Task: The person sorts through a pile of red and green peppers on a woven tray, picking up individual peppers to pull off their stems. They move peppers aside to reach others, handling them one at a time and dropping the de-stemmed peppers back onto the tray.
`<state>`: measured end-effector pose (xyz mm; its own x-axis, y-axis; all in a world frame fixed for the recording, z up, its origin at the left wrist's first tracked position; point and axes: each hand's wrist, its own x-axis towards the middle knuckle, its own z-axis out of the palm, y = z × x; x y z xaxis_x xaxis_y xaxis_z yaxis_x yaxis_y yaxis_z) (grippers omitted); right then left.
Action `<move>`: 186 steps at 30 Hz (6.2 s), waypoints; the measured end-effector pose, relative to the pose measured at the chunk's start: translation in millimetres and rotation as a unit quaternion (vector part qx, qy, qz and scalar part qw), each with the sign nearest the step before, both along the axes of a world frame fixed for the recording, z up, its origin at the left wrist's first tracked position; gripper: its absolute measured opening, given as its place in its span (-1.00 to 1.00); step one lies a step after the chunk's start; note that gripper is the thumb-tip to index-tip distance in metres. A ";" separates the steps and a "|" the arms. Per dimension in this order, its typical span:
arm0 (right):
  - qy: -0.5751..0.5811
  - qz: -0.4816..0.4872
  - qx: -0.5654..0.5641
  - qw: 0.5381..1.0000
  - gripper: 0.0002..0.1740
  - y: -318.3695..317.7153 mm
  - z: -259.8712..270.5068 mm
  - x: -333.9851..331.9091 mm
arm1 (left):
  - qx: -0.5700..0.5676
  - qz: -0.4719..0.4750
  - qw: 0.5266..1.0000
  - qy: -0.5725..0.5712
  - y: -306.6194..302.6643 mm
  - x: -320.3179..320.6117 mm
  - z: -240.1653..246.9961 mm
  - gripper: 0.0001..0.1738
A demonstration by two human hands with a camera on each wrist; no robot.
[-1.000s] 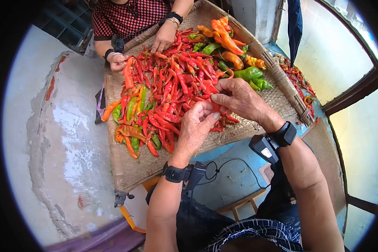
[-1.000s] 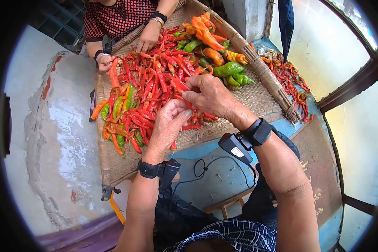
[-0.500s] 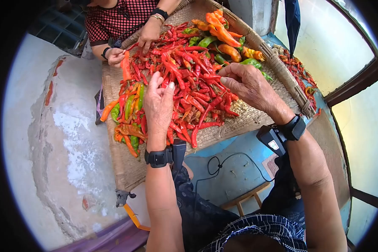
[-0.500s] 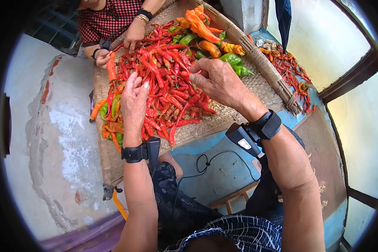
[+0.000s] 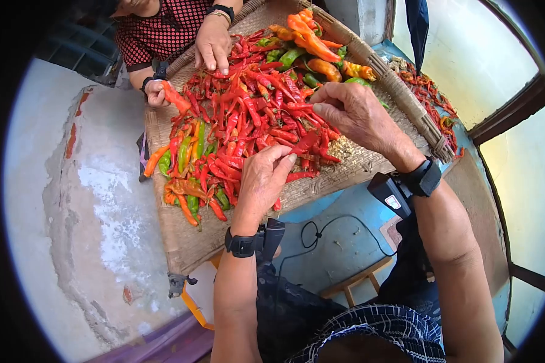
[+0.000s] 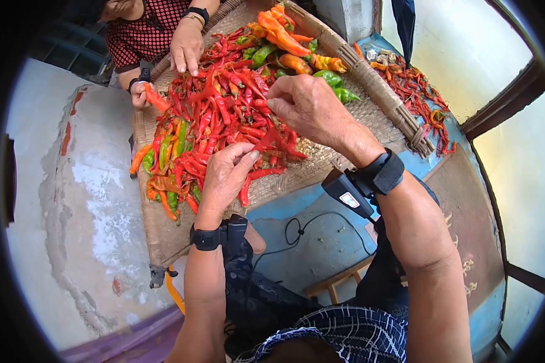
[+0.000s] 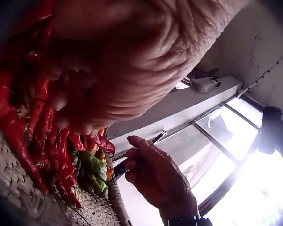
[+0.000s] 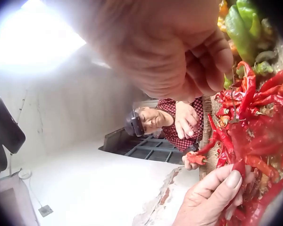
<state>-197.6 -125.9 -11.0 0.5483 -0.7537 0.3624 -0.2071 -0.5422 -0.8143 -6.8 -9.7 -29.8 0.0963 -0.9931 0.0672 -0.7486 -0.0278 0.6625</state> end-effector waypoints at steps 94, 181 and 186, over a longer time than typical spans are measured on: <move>0.262 -0.038 -0.197 0.944 -0.81 20.5 -28.8 7.3 | -0.093 0.064 0.868 0.483 -5.7 36.8 22.1 -0.79; 0.296 -0.006 -0.226 0.928 -0.87 23.4 -24.3 10.6 | -0.143 0.073 0.987 0.000 4.7 29.6 15.3 -0.91; 0.307 -0.001 -0.214 0.927 -0.86 21.4 -28.4 7.6 | -0.036 0.095 0.938 0.331 7.5 56.1 34.0 -0.86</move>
